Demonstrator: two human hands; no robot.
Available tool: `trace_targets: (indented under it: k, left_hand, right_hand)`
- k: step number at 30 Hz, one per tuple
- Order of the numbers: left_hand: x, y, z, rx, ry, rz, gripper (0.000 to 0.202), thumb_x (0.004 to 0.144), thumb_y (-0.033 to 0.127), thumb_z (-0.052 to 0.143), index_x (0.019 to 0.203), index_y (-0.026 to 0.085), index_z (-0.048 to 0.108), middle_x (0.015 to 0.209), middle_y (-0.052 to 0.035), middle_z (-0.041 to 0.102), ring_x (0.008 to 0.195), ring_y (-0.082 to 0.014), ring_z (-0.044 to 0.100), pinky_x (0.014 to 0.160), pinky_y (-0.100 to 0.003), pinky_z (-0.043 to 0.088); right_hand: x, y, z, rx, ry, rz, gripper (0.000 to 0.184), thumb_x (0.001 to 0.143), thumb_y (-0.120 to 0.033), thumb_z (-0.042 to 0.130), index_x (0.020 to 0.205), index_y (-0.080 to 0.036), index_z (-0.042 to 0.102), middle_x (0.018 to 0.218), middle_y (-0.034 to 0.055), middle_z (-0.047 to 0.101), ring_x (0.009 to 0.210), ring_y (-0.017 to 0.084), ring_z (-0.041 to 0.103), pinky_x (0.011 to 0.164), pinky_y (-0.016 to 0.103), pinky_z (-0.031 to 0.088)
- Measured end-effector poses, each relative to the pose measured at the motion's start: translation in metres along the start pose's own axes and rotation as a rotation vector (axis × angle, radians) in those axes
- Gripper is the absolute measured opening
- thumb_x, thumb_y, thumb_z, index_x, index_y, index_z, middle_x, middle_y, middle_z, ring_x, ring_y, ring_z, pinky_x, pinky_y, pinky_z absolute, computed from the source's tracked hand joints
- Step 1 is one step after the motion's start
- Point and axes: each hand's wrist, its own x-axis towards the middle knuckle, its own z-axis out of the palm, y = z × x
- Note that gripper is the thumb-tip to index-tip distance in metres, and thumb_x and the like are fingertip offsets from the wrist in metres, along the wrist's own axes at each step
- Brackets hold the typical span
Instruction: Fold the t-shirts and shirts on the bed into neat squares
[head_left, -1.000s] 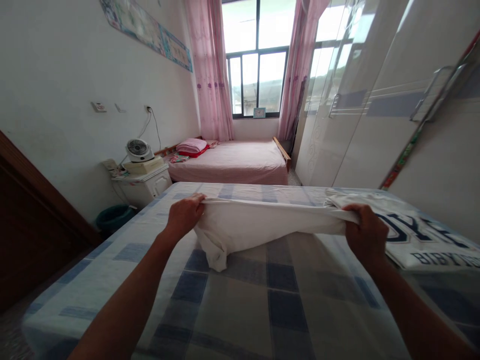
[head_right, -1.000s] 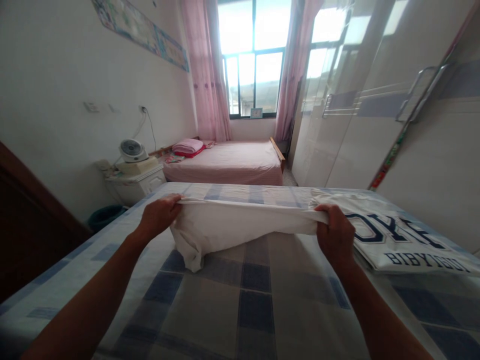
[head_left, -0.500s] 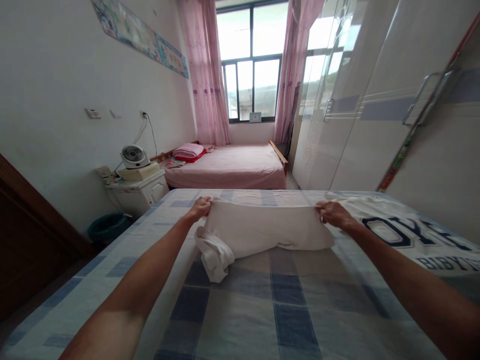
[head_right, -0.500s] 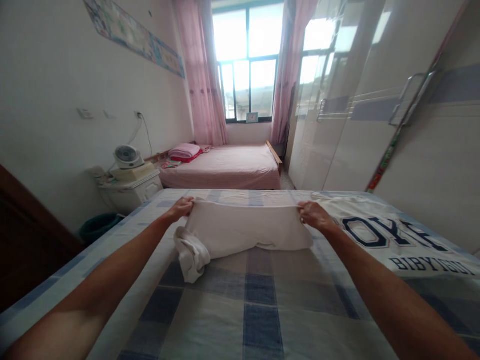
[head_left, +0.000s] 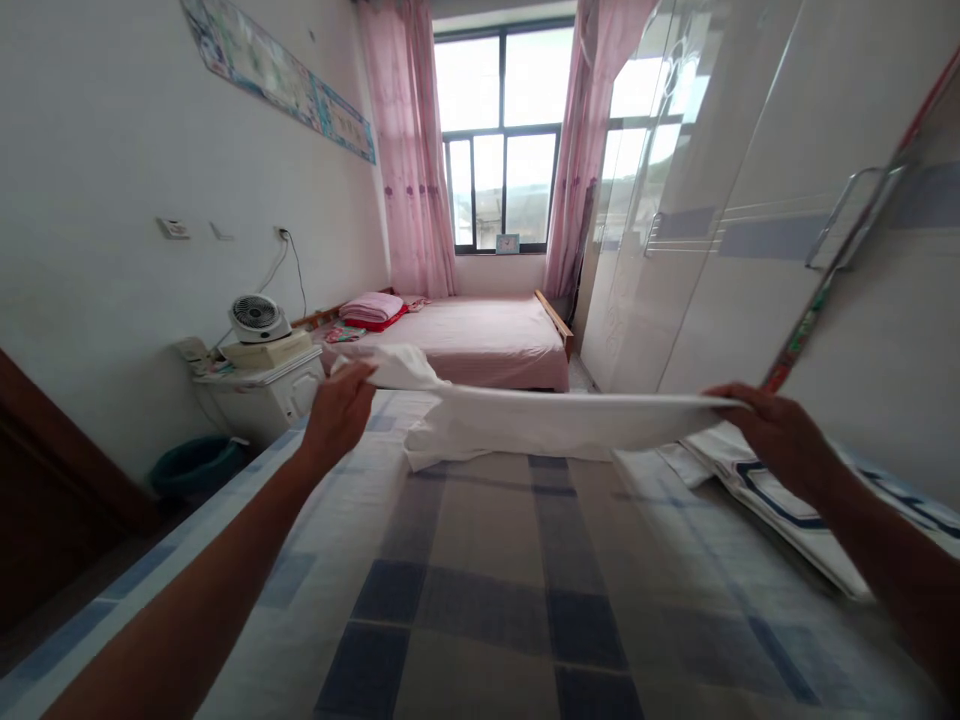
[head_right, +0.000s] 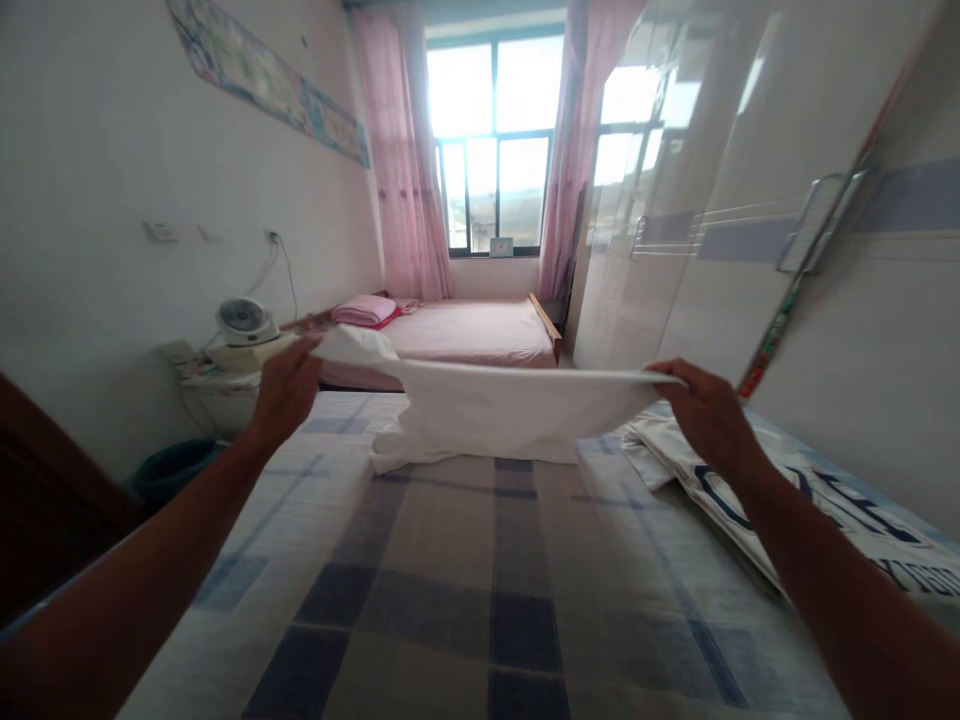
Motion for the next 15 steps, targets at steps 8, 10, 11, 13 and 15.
trace_targets:
  k: [8, 10, 11, 13, 15]
  left_hand:
    - [-0.147, -0.030, -0.042, 0.141, -0.891, -0.121, 0.033, 0.088, 0.032, 0.034, 0.091, 0.024, 0.066, 0.099, -0.0035, 0.069, 0.093, -0.0206, 0.062, 0.083, -0.028, 0.045]
    - [-0.145, -0.026, -0.047, 0.138, -0.857, -0.116, 0.033, 0.088, 0.033, 0.033, 0.088, 0.024, 0.065, 0.096, -0.0041, 0.069, 0.091, -0.0207, 0.062, 0.082, -0.028, 0.045]
    - [-0.140, -0.023, -0.051, 0.142, -0.807, -0.109, 0.033, 0.087, 0.033, 0.034, 0.088, 0.023, 0.066, 0.097, -0.0046, 0.068, 0.092, -0.0213, 0.062, 0.084, -0.028, 0.044]
    - [-0.131, -0.016, -0.059, 0.146, -0.678, -0.100, 0.032, 0.084, 0.034, 0.036, 0.088, 0.023, 0.066, 0.100, -0.0056, 0.068, 0.096, -0.0230, 0.060, 0.088, -0.030, 0.043]
    - [-0.125, -0.009, -0.070, 0.131, -0.610, -0.138, 0.032, 0.080, 0.037, 0.039, 0.085, 0.024, 0.067, 0.098, -0.0058, 0.068, 0.095, -0.0246, 0.060, 0.088, -0.031, 0.043]
  right_hand:
    - [-0.124, 0.051, -0.001, -0.008, -0.715, 0.149, 0.027, 0.078, -0.046, 0.052, 0.084, -0.028, 0.072, 0.092, 0.0041, 0.072, 0.090, 0.029, 0.064, 0.080, 0.036, 0.048]
    - [-0.127, 0.053, 0.001, -0.002, -0.670, 0.169, 0.026, 0.077, -0.046, 0.053, 0.085, -0.030, 0.071, 0.092, 0.0039, 0.072, 0.090, 0.030, 0.064, 0.081, 0.037, 0.048]
    - [-0.125, 0.052, 0.000, 0.001, -0.620, 0.181, 0.027, 0.075, -0.047, 0.053, 0.086, -0.030, 0.071, 0.091, 0.0044, 0.072, 0.089, 0.030, 0.064, 0.081, 0.038, 0.048]
    - [-0.120, 0.049, -0.006, 0.022, -0.525, 0.221, 0.029, 0.073, -0.049, 0.055, 0.087, -0.029, 0.071, 0.091, 0.0057, 0.071, 0.086, 0.030, 0.064, 0.079, 0.037, 0.049]
    - [-0.117, 0.047, -0.015, 0.097, -0.548, 0.279, 0.033, 0.073, -0.052, 0.054, 0.089, -0.028, 0.071, 0.091, 0.0069, 0.070, 0.083, 0.028, 0.064, 0.076, 0.036, 0.050]
